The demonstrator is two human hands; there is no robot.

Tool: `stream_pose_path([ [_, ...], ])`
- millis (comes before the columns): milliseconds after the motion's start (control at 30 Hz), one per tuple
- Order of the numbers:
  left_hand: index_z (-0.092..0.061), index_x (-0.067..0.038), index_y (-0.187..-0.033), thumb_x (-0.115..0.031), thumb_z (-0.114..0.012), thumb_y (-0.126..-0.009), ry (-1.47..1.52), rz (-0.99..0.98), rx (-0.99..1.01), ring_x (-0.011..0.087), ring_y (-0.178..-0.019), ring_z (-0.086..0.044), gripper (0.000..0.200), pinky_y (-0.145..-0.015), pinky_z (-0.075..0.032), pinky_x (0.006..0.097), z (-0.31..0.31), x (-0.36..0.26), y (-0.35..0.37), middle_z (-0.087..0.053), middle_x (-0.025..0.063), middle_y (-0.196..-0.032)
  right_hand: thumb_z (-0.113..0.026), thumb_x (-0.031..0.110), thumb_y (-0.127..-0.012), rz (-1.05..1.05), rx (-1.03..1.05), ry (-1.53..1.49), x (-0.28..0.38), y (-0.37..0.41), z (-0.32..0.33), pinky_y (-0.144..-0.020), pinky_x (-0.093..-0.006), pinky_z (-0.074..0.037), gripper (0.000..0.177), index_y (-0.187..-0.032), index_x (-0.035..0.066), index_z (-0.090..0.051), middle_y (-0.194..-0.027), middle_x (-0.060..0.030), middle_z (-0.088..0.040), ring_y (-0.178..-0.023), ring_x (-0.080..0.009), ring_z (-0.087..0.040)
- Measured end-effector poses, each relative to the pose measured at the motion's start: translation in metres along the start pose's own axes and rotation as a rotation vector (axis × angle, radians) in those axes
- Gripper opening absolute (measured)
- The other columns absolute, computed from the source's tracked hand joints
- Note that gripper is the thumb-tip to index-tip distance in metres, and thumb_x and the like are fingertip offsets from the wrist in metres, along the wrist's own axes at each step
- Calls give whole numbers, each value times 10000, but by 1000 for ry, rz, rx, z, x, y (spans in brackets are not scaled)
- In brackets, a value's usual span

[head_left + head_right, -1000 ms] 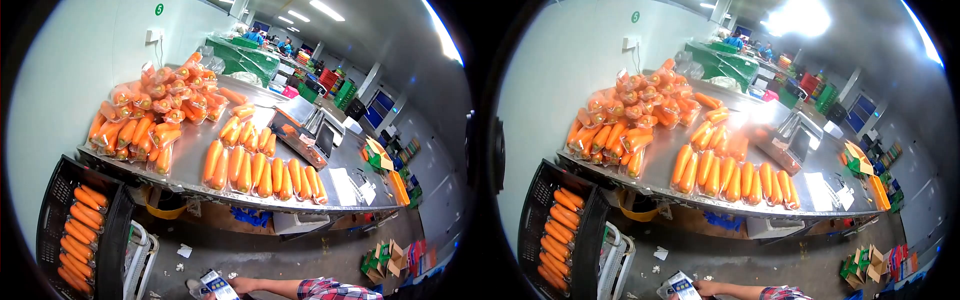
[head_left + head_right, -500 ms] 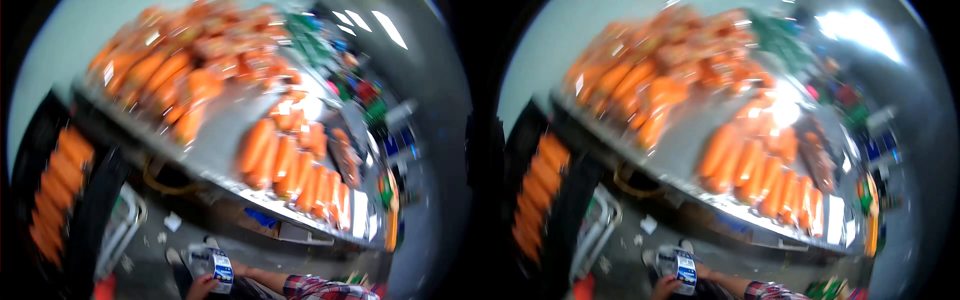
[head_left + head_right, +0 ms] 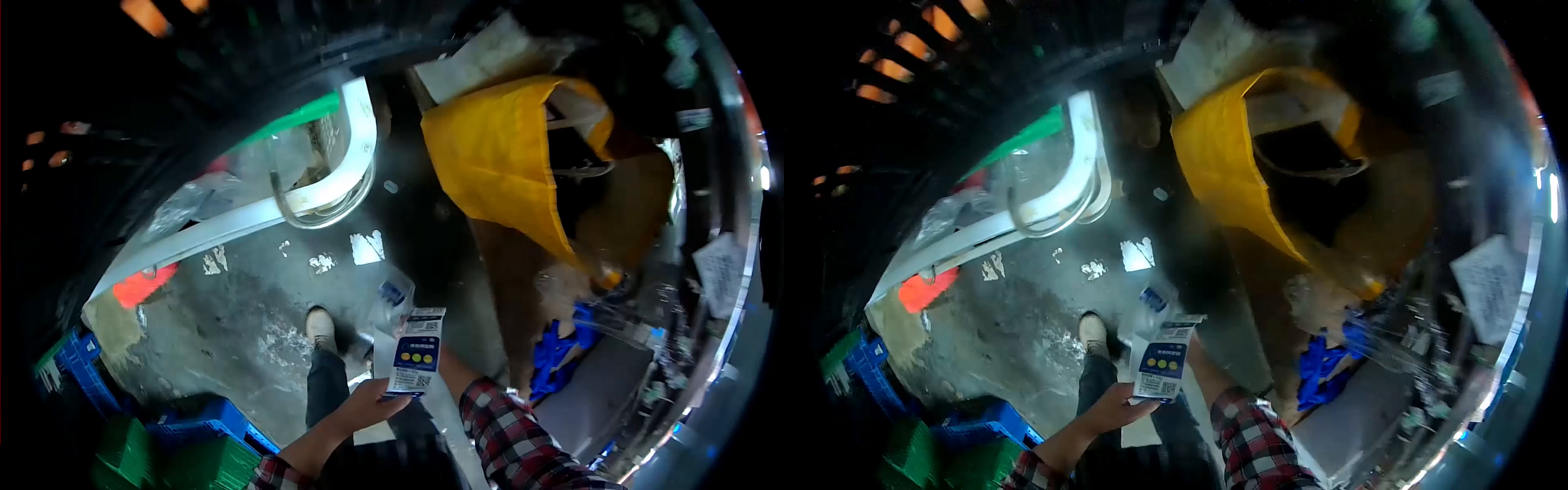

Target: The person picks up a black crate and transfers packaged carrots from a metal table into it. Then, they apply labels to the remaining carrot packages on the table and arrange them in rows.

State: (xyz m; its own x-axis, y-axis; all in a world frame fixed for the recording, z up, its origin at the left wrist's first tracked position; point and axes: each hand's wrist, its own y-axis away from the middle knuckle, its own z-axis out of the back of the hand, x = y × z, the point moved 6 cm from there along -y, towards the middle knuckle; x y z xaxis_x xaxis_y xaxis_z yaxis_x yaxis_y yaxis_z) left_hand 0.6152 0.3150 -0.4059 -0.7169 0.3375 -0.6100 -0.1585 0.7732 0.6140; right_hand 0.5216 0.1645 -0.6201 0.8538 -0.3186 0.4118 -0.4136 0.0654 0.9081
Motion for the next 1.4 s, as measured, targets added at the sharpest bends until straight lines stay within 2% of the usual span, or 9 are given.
stream_pose_path([
  [167, -607, -47, -1066, -166, -608, -845, 79, 99, -49, 109, -866, -574, 250, -763, -455, 268, 40, 15, -29, -639, 48, -945, -506, 223, -851, -24, -361, 276, 22, -132, 28, -571, -360, -530, 247, -997, 38, -582, -802, -131, -626, -698, -234, -636],
  [367, -619, -59, -1057, -123, -605, -846, 189, 120, -154, 63, -857, -539, 220, -762, -427, 232, 59, 54, -42, -632, 0, -919, -509, 243, -849, 220, -334, 194, 39, -221, 38, -492, -333, -519, 221, -847, 30, -568, -660, -115, -596, -551, -194, -606],
  [500, -620, -74, -1014, -59, -620, -819, 160, 48, -218, 73, -876, -542, 196, -775, -441, 250, 61, 80, -47, -622, -18, -943, -513, 301, -844, 377, -484, 602, 7, -248, 55, -472, -326, -479, 266, -740, 59, -551, -581, -77, -559, -472, -202, -544],
  [667, -594, -49, -1032, -99, -607, -837, 307, 158, -268, 71, -865, -534, 202, -772, -432, 243, 37, 53, -12, -616, -6, -947, -500, 269, -854, 254, -202, 605, -10, -86, 18, -533, -306, -475, 227, -839, 51, -561, -701, -67, -579, -588, -174, -563],
  [900, -553, -19, -1089, -86, -576, -852, 188, 81, -229, 61, -901, -514, 247, -815, -407, 225, -34, 3, 81, -593, -6, -977, -464, 274, -882, -181, 122, -236, 2, 175, -47, -756, -289, -485, 366, -1128, 10, -522, -996, -109, -607, -867, -183, -589],
  [1100, -517, -10, -1102, -42, -576, -813, 85, -31, -219, 86, -888, -554, 296, -790, -450, 245, -105, -68, 168, -600, 23, -977, -410, 424, -891, 73, 487, -616, 118, 361, -79, -933, -366, -373, 533, -1221, 9, -461, -1130, -115, -556, -1054, -193, -505],
  [1167, -487, -11, -1144, -38, -568, -811, 58, -82, -203, 97, -898, -558, 344, -802, -451, 250, -128, -95, 190, -593, 33, -1002, -471, 345, -884, 107, 172, -295, 119, 385, -63, -915, -337, -381, 441, -1201, 40, -491, -1108, -85, -562, -1036, -153, -502],
  [1233, -454, -15, -1194, -38, -567, -806, -82, -113, -152, 100, -897, -552, 405, -802, -448, 251, -158, -139, 211, -584, 32, -1013, -549, 76, -839, 374, 365, -565, 194, 443, -70, -878, -261, -397, 243, -1078, 34, -562, -1026, -27, -598, -959, -95, -527],
  [1400, -486, -11, -1151, -105, -588, -835, -52, -408, -303, 81, -914, -517, 344, -808, -418, 235, -199, -217, 233, -561, 23, -1034, -561, 56, -840, 738, 290, -298, 255, 520, -61, -764, -218, -422, 120, -956, 45, -588, -901, 28, -601, -836, -49, -530],
])
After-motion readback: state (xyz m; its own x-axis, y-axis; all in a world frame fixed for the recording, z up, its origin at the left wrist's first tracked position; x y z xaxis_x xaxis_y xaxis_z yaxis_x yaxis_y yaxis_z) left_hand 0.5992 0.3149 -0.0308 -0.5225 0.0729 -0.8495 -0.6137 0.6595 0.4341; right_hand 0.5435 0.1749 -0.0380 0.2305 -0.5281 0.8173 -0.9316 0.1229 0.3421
